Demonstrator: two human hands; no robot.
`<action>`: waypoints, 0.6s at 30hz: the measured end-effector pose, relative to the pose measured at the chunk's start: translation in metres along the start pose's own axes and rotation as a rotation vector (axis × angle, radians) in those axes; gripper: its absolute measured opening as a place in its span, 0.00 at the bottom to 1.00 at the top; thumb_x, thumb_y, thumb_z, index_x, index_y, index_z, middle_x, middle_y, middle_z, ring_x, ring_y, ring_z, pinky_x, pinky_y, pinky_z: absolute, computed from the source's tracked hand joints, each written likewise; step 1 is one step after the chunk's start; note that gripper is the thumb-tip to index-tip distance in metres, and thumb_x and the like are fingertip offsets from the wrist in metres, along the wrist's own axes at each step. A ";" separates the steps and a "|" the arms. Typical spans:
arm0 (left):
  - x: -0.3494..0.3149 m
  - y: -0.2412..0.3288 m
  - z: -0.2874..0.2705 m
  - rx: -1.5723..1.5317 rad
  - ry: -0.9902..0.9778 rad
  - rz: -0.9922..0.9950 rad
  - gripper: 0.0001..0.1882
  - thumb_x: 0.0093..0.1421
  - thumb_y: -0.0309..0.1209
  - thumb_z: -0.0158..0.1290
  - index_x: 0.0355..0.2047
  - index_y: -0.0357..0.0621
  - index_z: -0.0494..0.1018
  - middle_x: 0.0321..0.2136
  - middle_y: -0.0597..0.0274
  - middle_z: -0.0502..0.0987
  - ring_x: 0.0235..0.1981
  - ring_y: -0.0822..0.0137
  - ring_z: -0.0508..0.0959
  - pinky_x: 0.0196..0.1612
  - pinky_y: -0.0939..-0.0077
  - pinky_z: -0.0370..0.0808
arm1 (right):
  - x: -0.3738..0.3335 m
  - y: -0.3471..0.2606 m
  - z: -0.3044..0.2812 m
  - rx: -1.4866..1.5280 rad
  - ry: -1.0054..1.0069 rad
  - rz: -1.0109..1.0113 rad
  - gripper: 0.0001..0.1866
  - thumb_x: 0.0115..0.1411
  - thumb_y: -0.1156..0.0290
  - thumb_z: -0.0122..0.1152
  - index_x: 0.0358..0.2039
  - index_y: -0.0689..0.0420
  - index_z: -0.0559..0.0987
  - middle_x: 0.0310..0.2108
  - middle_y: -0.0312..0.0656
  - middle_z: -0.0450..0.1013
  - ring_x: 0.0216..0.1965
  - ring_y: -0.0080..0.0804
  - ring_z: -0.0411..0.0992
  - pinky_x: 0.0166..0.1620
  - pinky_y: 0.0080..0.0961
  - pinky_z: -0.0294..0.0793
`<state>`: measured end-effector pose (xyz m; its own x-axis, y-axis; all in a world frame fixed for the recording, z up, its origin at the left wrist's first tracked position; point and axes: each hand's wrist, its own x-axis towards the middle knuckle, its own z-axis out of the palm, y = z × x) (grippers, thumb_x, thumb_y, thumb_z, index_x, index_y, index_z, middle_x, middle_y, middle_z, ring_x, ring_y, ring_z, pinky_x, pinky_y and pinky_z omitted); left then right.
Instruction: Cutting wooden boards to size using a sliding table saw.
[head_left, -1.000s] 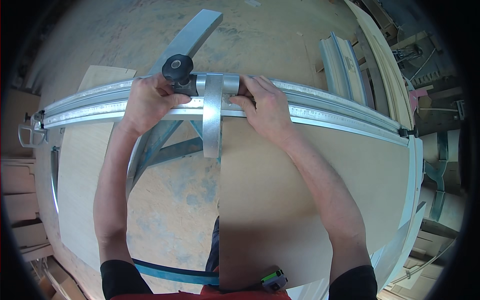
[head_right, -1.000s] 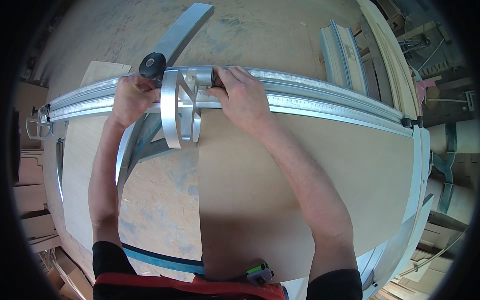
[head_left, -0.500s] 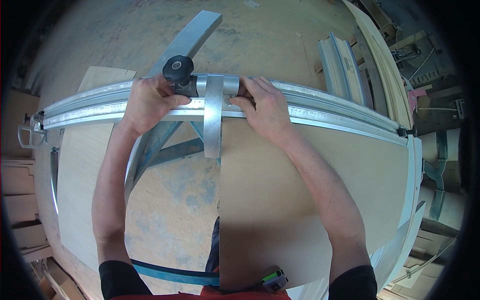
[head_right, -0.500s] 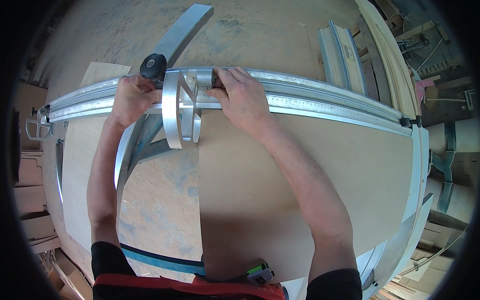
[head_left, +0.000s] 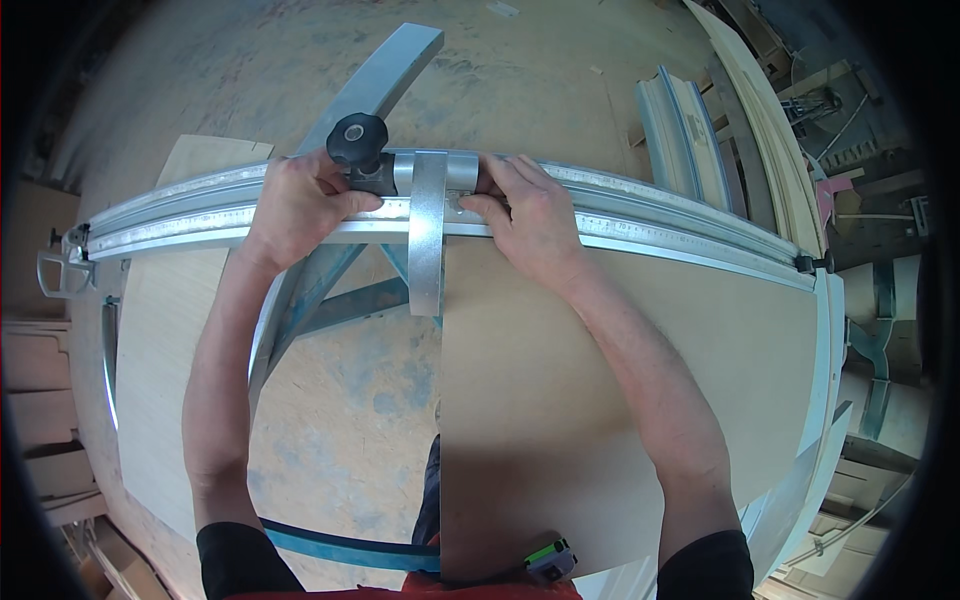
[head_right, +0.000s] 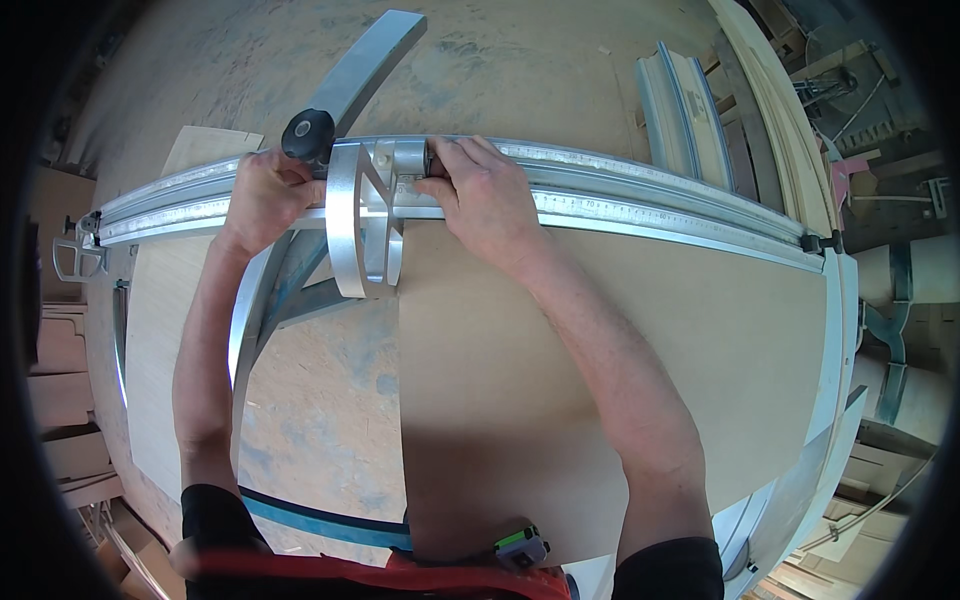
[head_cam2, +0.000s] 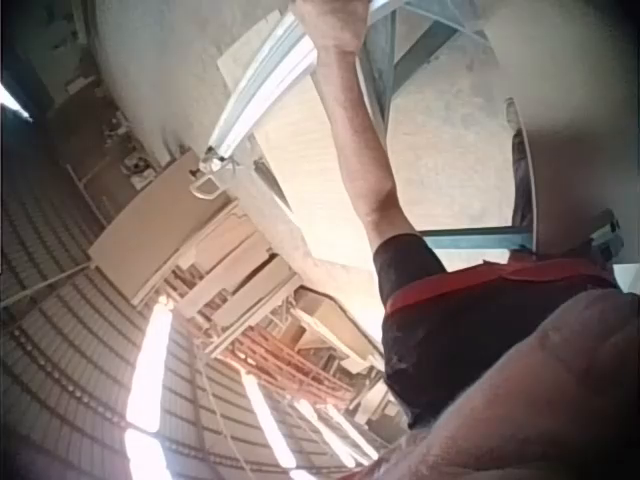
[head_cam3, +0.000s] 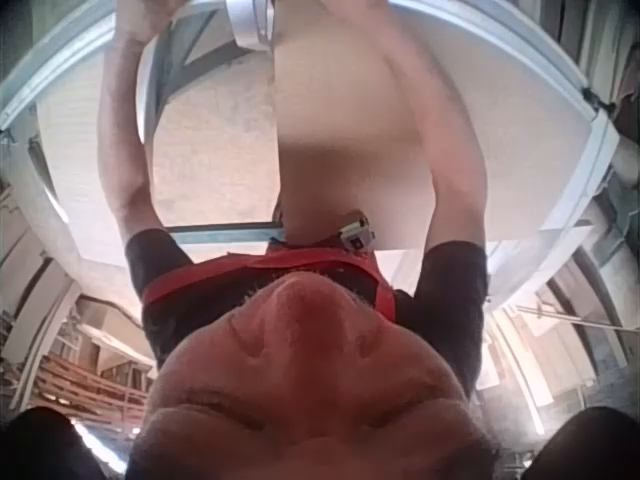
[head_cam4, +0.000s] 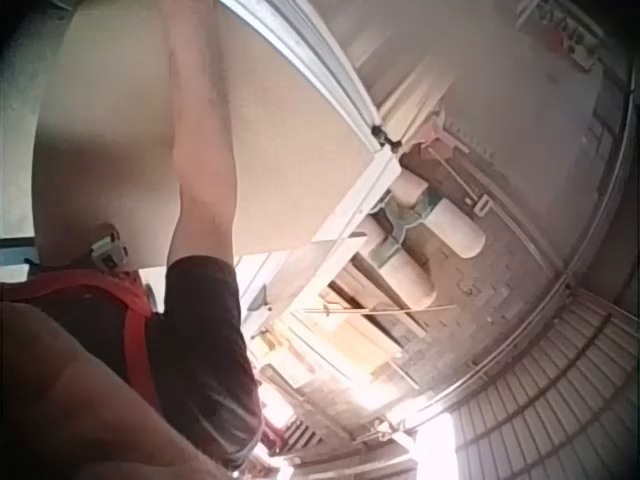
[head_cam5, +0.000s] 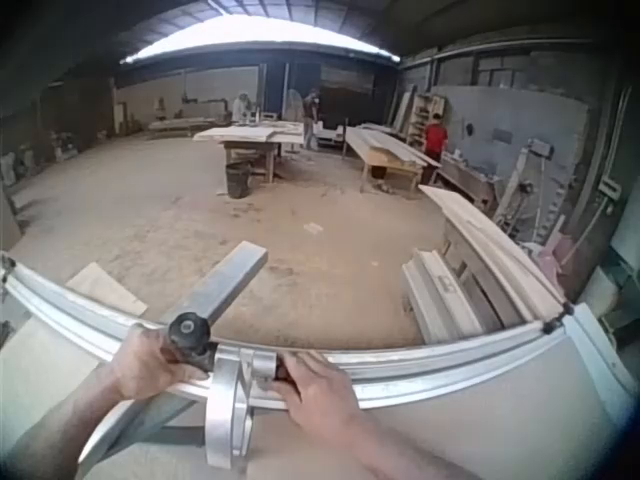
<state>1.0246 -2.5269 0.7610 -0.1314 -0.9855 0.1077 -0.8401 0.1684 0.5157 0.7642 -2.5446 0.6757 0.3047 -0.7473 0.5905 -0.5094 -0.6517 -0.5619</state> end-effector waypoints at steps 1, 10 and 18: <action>0.000 0.000 0.000 0.016 -0.003 0.002 0.15 0.51 0.31 0.72 0.35 0.39 0.81 0.29 0.56 0.85 0.30 0.66 0.85 0.37 0.73 0.81 | 0.000 0.000 0.000 0.002 -0.001 0.002 0.20 0.56 0.71 0.70 0.49 0.59 0.77 0.34 0.42 0.77 0.37 0.41 0.76 0.41 0.36 0.76; -0.001 0.002 0.000 -0.026 0.003 -0.028 0.15 0.51 0.31 0.72 0.35 0.38 0.81 0.29 0.56 0.85 0.30 0.65 0.85 0.39 0.71 0.80 | 0.000 -0.001 -0.002 -0.002 -0.003 0.012 0.19 0.56 0.71 0.70 0.49 0.59 0.77 0.33 0.43 0.76 0.37 0.43 0.75 0.40 0.38 0.76; -0.003 0.002 0.006 -0.035 -0.051 -0.023 0.17 0.50 0.30 0.72 0.38 0.37 0.80 0.28 0.54 0.85 0.30 0.61 0.85 0.40 0.69 0.80 | 0.036 -0.004 -0.068 0.303 -0.291 0.397 0.22 0.63 0.71 0.62 0.56 0.67 0.76 0.48 0.51 0.80 0.51 0.35 0.78 0.55 0.30 0.76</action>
<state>1.0200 -2.5242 0.7562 -0.1396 -0.9888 0.0525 -0.8244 0.1455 0.5470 0.7225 -2.5599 0.7392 0.3679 -0.9191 0.1409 -0.3894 -0.2899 -0.8743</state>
